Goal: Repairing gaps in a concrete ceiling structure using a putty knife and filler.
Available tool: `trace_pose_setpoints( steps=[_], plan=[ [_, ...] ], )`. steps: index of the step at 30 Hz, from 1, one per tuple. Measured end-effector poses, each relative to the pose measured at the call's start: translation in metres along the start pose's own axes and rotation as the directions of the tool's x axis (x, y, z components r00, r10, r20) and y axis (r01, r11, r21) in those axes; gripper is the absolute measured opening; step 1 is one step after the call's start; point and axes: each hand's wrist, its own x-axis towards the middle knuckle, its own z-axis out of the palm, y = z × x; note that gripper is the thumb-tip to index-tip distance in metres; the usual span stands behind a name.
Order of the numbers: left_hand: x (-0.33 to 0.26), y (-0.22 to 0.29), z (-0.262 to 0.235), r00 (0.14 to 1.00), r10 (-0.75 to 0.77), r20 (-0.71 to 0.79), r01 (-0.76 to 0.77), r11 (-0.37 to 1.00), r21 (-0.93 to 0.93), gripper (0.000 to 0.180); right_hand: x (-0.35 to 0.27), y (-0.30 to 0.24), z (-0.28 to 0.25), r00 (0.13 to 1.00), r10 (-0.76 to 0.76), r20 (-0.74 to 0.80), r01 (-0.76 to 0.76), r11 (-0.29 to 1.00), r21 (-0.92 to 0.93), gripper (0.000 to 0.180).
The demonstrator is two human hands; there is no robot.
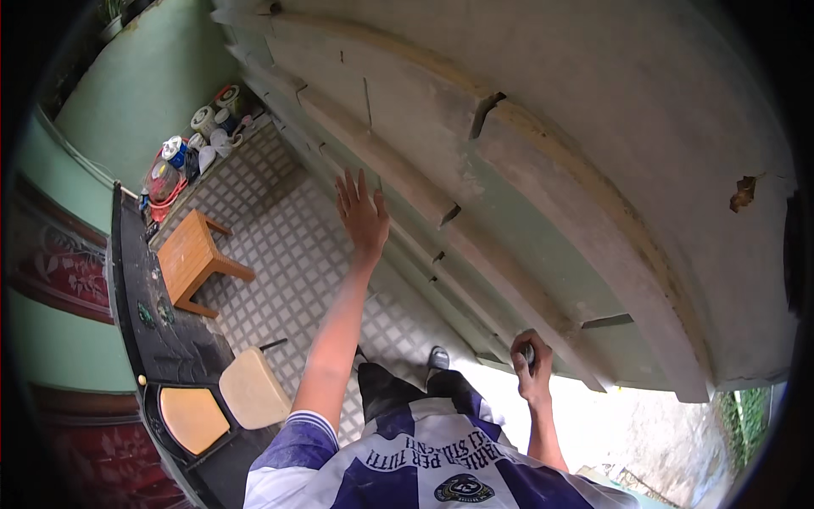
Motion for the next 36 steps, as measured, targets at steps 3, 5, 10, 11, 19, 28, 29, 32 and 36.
trace_pose_setpoints(
  steps=[3, 5, 10, 11, 19, 28, 29, 32, 36],
  plan=[
    [-0.06, 0.017, -0.01, 0.993, -0.048, 0.111, 0.066, 0.985, -0.161, 0.054, 0.016, 0.0, -0.001, 0.997, 0.04, 0.067, -0.044, 0.998, 0.048, 0.021],
    [-0.125, 0.013, -0.003, 0.971, -0.118, 0.21, 0.151, 0.977, -0.152, 0.054, 0.03, 0.005, 0.014, 0.999, -0.014, 0.038, 0.007, 0.981, 0.194, 0.022],
    [-0.284, 0.002, 0.013, 0.619, -0.637, 0.458, 0.641, 0.748, 0.174, 0.055, 0.066, -0.006, 0.034, 0.963, -0.267, 0.026, 0.254, 0.94, 0.227, 0.034],
    [-0.308, -0.006, 0.011, 0.618, -0.638, 0.459, 0.64, 0.748, 0.176, 0.055, 0.072, -0.011, 0.033, 0.964, -0.265, 0.027, 0.252, 0.941, 0.227, 0.034],
    [-0.332, -0.031, 0.013, 0.719, -0.538, 0.441, 0.675, 0.693, -0.255, 0.04, 0.16, -0.059, 0.056, 0.818, -0.513, -0.259, 0.575, 0.732, 0.367, 0.018],
    [-0.273, -0.002, 0.008, 0.76, -0.561, 0.327, 0.644, 0.587, -0.491, 0.037, 0.234, -0.065, 0.091, 0.758, -0.57, -0.318, 0.622, 0.778, 0.088, 0.027],
    [-0.267, 0.003, 0.006, 0.757, -0.556, 0.342, 0.648, 0.571, -0.504, 0.037, 0.243, -0.058, 0.098, 0.763, -0.576, -0.294, 0.622, 0.778, 0.09, 0.027],
    [-0.247, 0.013, -0.002, 0.753, -0.553, 0.358, 0.653, 0.556, -0.514, 0.034, 0.256, -0.047, 0.108, 0.711, -0.64, -0.293, 0.644, 0.759, -0.093, 0.028],
    [-0.241, 0.015, 0.0, 0.746, -0.545, 0.383, 0.658, 0.515, -0.55, 0.033, 0.252, -0.052, 0.11, 0.615, -0.718, -0.326, 0.72, 0.68, -0.14, 0.024]
  ],
)
